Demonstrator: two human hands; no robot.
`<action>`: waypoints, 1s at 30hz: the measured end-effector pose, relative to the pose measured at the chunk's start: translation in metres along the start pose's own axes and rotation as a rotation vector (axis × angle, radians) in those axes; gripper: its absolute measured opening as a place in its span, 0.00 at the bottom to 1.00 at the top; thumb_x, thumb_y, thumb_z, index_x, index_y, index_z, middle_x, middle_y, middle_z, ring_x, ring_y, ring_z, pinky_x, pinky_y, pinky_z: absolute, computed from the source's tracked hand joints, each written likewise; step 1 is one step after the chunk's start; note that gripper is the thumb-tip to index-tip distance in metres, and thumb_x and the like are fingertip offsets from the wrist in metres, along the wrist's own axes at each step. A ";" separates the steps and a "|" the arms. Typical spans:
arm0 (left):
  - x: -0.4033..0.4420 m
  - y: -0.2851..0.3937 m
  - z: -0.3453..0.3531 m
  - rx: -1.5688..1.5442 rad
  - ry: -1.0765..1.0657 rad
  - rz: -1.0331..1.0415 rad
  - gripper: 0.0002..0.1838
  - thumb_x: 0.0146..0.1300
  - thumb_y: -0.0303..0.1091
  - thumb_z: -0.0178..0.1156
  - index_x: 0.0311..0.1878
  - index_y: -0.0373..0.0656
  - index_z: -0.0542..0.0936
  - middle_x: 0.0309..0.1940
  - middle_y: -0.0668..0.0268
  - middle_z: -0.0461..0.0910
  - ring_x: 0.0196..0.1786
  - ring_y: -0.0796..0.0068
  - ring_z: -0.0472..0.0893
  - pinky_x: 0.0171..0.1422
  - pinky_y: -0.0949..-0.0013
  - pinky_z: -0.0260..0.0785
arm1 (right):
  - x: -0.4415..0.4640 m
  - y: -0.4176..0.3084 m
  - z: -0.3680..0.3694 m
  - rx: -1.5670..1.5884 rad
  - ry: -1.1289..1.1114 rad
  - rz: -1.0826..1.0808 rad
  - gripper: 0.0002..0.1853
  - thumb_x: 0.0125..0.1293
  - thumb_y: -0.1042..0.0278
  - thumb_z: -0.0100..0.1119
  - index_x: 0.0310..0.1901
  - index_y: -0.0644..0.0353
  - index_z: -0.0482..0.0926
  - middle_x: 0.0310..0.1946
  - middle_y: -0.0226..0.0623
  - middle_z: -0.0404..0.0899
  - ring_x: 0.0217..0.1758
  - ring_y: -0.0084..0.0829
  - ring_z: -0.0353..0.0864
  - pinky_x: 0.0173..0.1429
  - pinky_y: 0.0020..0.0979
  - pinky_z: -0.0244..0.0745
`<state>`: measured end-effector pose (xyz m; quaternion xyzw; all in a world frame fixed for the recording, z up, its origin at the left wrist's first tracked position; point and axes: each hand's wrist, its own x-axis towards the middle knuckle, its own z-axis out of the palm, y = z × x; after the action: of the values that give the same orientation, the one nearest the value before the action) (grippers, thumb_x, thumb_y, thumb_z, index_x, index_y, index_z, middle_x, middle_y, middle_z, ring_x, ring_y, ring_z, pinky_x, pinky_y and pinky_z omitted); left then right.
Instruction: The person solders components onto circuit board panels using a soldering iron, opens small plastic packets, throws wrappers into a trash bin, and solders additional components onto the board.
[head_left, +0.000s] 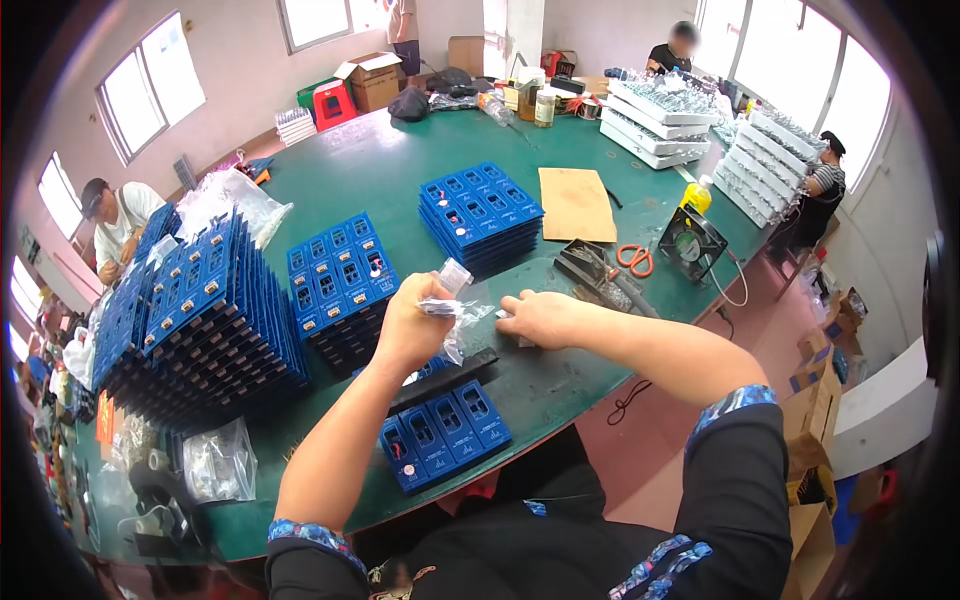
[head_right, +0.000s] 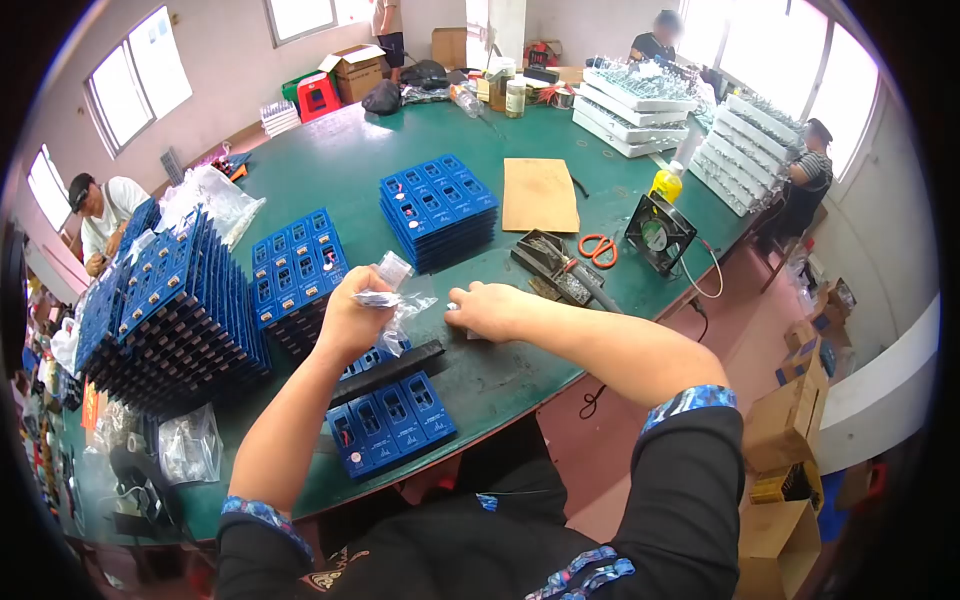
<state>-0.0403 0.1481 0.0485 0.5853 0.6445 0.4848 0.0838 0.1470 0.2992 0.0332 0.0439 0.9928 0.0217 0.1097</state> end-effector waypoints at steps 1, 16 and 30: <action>-0.002 0.000 0.001 -0.016 -0.006 -0.028 0.10 0.48 0.19 0.65 0.30 0.41 0.74 0.33 0.61 0.78 0.40 0.61 0.79 0.47 0.64 0.71 | 0.004 0.001 0.002 0.028 0.040 -0.005 0.21 0.55 0.72 0.64 0.52 0.55 0.77 0.49 0.45 0.72 0.51 0.48 0.78 0.52 0.43 0.79; -0.012 0.000 -0.010 -0.111 -0.017 -0.234 0.10 0.49 0.20 0.66 0.33 0.41 0.75 0.37 0.60 0.79 0.41 0.64 0.79 0.49 0.65 0.71 | -0.025 0.038 -0.002 0.530 0.703 0.274 0.09 0.52 0.77 0.59 0.37 0.58 0.80 0.35 0.43 0.78 0.44 0.47 0.79 0.50 0.39 0.74; -0.037 0.024 -0.006 -0.036 -0.076 -0.077 0.10 0.49 0.23 0.68 0.32 0.42 0.76 0.37 0.59 0.78 0.44 0.58 0.80 0.51 0.62 0.71 | -0.073 0.000 0.031 0.274 0.141 0.513 0.23 0.54 0.72 0.58 0.55 0.54 0.80 0.55 0.50 0.71 0.59 0.51 0.72 0.64 0.44 0.71</action>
<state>-0.0173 0.1101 0.0521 0.5765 0.6541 0.4700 0.1373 0.2252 0.2932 0.0189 0.3063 0.9480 -0.0824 0.0247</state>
